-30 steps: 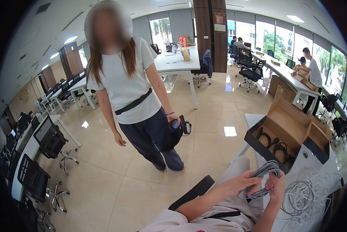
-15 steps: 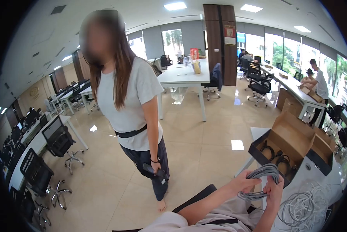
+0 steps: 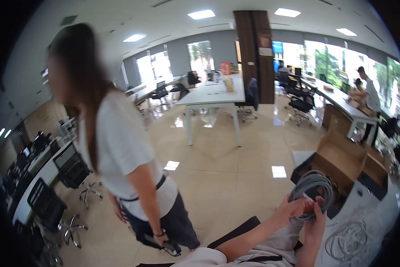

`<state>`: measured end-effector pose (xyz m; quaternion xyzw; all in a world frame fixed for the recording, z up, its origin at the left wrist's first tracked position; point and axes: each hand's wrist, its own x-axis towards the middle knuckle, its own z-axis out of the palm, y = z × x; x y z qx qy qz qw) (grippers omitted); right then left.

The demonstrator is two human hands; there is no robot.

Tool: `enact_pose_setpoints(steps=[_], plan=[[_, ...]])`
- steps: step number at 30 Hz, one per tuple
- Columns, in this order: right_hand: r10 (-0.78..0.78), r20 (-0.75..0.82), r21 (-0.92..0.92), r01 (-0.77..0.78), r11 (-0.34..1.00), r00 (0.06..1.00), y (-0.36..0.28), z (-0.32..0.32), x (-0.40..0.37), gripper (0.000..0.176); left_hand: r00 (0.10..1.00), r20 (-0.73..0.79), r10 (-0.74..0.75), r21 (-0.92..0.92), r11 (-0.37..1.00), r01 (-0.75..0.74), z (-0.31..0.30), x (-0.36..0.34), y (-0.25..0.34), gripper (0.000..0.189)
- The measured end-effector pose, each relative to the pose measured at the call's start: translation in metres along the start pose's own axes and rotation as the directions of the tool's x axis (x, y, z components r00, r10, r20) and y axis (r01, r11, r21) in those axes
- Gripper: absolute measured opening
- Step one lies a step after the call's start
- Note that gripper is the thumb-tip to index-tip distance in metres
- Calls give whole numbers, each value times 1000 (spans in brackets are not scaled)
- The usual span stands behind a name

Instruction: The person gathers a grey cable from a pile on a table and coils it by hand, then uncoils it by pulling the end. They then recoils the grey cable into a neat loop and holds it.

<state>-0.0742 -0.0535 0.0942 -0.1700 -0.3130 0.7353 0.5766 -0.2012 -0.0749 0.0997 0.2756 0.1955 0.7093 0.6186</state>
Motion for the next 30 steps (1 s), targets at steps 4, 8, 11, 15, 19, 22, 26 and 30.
enact_pose_setpoints(steps=[4, 8, 11, 15, 19, 22, 26, 30], plan=[[-72, -158, -42, 66, 997, 985, -19, -8, -8, 14, 986, 100, -135, -10, 991, 137, 2, 7, -17, 13], [-61, -173, 138, 86, 987, 983, -36, -40, -11, 24, 905, 360, -226, 50, 974, 223, 5, 21, -47, 19], [-123, -223, 117, 152, 982, 967, -48, -47, -22, 37, 855, 416, -310, 44, 946, 322, 17, 26, -58, 24], [-220, -323, 54, 250, 967, 921, -64, -58, -37, 32, 777, 473, -416, 33, 889, 456, 29, 33, -82, 32], [-313, -437, -83, 309, 948, 843, -73, -57, -50, 15, 773, 407, -486, -13, 843, 537, 39, 36, -107, 42], [-417, -328, -257, 344, 903, 848, -78, -72, -61, 10, 775, 371, -511, -106, 806, 582, 52, 41, -117, 44], [-959, -71, -979, 167, 120, 273, -56, -73, -70, 39, 726, 375, -577, -208, 711, 672, 68, 52, -133, 43], [-843, 437, -871, -86, -484, 314, -25, -71, -114, 46, 715, 432, -550, -283, 670, 686, 81, 67, -145, 42]])
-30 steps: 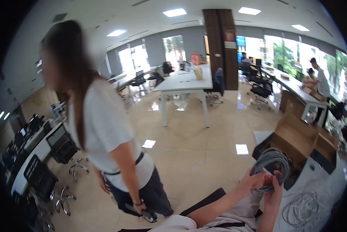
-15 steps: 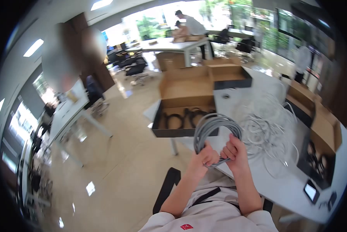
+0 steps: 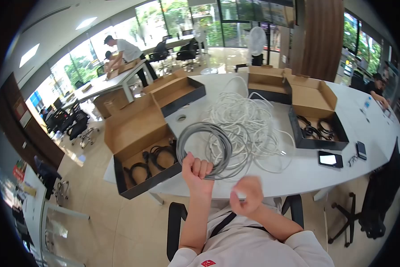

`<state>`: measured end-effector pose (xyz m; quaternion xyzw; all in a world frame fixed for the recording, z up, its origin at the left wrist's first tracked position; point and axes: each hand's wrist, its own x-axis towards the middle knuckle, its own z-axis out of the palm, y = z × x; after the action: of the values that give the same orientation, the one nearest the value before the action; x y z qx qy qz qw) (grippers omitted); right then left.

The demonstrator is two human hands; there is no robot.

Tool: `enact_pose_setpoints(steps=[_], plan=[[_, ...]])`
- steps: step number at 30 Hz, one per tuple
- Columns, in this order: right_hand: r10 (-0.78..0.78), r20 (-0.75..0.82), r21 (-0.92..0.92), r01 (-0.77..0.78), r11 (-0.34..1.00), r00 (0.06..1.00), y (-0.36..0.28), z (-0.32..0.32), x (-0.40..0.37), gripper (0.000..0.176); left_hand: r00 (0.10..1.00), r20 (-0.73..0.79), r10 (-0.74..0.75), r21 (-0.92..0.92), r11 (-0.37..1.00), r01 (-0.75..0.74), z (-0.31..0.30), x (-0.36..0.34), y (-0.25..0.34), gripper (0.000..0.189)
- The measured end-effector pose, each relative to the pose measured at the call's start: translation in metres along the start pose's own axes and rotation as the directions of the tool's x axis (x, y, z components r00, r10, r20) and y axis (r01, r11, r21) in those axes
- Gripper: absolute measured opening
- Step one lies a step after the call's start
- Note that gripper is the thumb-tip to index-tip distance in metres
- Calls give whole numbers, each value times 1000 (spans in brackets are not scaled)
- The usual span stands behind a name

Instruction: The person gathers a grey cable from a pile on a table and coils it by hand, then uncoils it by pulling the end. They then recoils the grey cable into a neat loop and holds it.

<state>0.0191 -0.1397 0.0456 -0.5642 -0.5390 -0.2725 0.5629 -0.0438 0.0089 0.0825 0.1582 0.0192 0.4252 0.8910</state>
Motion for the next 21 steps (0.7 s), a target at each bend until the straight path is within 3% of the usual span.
enact_pose_setpoints(steps=[2, 3, 4, 5, 6, 9, 10, 13, 16, 21], plan=[[24, 270, 241, -92, 966, 963, 10, -1, -41, 44, 999, 11, -37, -67, 997, 38, 3, 7, -1, 41], [273, 302, 359, -374, 855, 913, 10, 1, -46, 47, 998, 16, -56, -98, 994, 57, 4, 9, -3, 40], [486, 357, 459, -603, 653, 798, 11, 4, -46, 50, 997, 15, -70, -111, 991, 71, 6, 10, -5, 38], [642, 432, 534, -753, 384, 633, 14, 7, -44, 55, 995, 29, -98, -117, 988, 101, 7, 10, -9, 38], [669, 388, 604, -723, 335, 634, 21, 7, -40, 67, 991, 43, -125, -122, 984, 130, 8, 9, -12, 38], [660, 107, 653, -553, 517, 743, 22, -7, -15, 72, 981, 22, -190, -74, 979, 191, 10, 5, -28, 40], [667, -12, 669, -490, 559, 745, 13, -13, -3, 65, 978, 9, -210, -46, 977, 210, 11, 3, -35, 40], [641, -122, 546, -488, 681, 758, 20, -38, -17, 53, 970, -21, -243, 56, 968, 244, 20, -1, -60, 42], [518, -151, 319, -454, 832, 842, -1, -57, -8, 47, 973, 10, -232, 111, 967, 229, 20, -3, -81, 44], [610, -216, 112, -602, 791, 762, -13, -67, -34, 38, 949, 114, -293, 191, 944, 269, 23, -12, -99, 44]])
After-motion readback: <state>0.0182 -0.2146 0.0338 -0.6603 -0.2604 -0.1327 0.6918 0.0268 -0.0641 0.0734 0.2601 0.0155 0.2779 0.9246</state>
